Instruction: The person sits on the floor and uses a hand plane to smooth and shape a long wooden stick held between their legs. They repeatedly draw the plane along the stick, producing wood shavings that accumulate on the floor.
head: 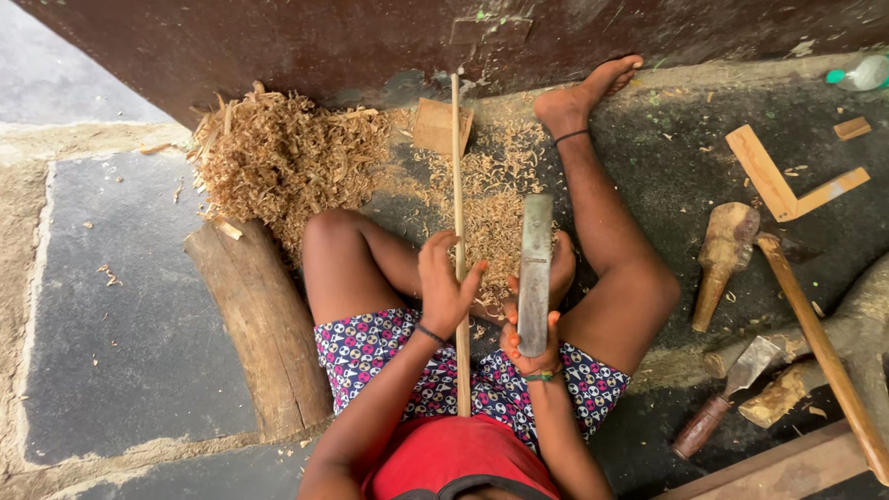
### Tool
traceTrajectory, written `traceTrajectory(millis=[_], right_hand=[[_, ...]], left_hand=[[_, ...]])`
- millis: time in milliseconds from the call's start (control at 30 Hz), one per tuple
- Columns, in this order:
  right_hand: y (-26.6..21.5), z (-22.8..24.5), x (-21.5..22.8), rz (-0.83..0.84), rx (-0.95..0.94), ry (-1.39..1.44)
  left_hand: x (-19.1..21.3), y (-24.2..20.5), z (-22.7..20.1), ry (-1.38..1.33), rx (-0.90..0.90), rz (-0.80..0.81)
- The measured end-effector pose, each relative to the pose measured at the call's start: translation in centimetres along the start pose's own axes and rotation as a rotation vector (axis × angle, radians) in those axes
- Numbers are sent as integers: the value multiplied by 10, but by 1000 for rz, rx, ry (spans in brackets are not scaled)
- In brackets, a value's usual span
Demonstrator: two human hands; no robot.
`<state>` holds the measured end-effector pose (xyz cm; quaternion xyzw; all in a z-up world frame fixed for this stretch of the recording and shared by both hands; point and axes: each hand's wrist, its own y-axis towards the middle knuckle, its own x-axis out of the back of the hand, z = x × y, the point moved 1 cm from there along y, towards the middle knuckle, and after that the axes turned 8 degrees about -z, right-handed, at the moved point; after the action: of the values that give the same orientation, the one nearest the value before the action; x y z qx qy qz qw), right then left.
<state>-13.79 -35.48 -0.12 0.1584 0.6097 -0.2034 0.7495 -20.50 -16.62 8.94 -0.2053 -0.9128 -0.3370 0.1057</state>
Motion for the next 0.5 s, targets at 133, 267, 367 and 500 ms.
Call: traceTrajectory(millis=[133, 267, 367, 500], right_hand=[[1, 2, -11, -24, 21, -4], [0, 0, -8, -69, 40, -70], [-2, 1, -6, -117, 37, -137], [-1, 0, -2, -156, 22, -197]], left_hand=[[8, -25, 22, 29, 375, 209], [-6, -56, 31, -79, 336, 255], [-9, -55, 36, -138, 707, 460], [-4, -47, 30, -153, 671, 414]])
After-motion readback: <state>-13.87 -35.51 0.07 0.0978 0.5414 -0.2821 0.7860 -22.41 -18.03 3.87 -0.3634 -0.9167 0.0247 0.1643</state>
